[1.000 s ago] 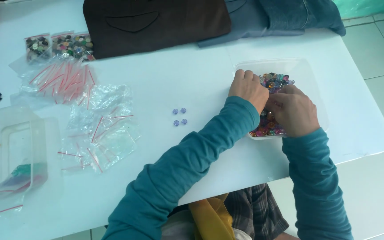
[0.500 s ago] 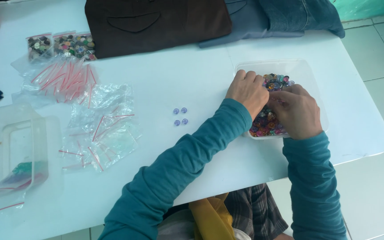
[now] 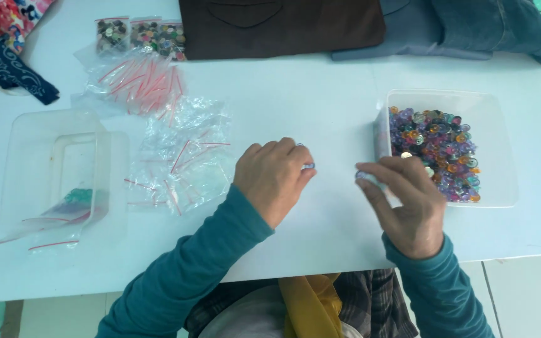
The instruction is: Sorting and packaging small colorful beads from a container into individual plastic bags
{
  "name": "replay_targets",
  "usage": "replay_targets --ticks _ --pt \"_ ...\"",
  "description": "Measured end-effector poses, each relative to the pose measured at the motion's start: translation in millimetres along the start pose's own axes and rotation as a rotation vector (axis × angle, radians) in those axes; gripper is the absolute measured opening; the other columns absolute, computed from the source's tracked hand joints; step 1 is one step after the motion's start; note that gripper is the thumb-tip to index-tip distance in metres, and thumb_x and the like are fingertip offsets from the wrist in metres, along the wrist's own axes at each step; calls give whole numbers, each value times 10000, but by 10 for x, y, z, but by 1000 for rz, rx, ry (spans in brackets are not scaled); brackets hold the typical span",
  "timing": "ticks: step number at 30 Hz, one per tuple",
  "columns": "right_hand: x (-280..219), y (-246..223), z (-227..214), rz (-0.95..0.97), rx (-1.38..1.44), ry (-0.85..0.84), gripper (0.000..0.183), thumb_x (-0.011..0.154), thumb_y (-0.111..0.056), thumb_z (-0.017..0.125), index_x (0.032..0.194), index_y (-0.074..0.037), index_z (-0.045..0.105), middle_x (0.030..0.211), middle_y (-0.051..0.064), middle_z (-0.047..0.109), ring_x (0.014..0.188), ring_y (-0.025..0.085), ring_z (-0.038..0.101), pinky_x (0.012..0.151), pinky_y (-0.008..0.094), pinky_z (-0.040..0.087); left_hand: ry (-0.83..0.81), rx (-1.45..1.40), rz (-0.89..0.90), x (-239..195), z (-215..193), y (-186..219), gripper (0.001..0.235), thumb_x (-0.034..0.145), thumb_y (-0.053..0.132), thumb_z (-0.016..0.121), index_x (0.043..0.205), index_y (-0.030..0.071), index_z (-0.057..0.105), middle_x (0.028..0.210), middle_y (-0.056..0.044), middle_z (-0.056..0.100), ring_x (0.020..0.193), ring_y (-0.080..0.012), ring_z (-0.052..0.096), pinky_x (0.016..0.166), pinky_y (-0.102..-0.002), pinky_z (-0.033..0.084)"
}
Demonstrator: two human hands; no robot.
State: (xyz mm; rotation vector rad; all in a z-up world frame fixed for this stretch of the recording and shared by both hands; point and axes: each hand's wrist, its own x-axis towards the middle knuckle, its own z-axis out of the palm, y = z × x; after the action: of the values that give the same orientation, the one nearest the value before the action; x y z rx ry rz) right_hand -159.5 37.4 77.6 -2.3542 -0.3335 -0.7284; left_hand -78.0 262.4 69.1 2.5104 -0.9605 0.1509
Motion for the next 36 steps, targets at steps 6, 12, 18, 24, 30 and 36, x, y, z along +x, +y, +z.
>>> replay_targets --ticks 6,12,18,24,30,36 --pt "-67 -21 714 -33 61 -143 178 853 -15 794 1029 -38 810 844 153 674 727 272 637 613 359 544 -192 -31 -183 -334 327 -354 172 965 287 657 1084 162 663 863 1 630 820 -237 701 738 -397 514" --pt "-96 60 902 -57 -4 -233 139 867 1 762 1001 4 798 826 182 676 729 271 652 580 325 527 -273 -21 -238 -350 596 -376 190 996 306 604 1122 170 647 887 8 625 831 -209 700 753 -370 518" --pt "-129 103 953 -64 -38 -260 138 886 -54 769 1015 -20 803 827 149 662 738 236 631 579 292 518 -299 -6 -241 -316 500 -299 232 1004 304 600 1180 160 647 932 -27 656 877 -226 711 789 -388 536" --pt "-129 105 930 -98 -19 -226 148 884 -54 766 1023 -19 799 824 154 641 732 239 611 571 297 516 -259 -17 -245 -312 404 -259 267 998 325 612 1214 169 633 920 -21 665 866 -215 717 790 -387 541" --pt "-149 -21 636 -85 29 -19 156 885 -11 779 1032 -50 813 853 126 638 725 249 594 609 344 542 -40 -23 -154 -179 268 -103 235 1004 333 611 1156 162 659 830 -4 650 784 -217 715 710 -379 537" --pt "-67 171 -75 18 -64 77 121 933 36 785 1051 17 809 922 224 654 794 300 617 674 387 541 195 -110 104 318 473 408 146 939 241 689 1048 144 681 836 -40 606 834 -296 688 722 -420 506"
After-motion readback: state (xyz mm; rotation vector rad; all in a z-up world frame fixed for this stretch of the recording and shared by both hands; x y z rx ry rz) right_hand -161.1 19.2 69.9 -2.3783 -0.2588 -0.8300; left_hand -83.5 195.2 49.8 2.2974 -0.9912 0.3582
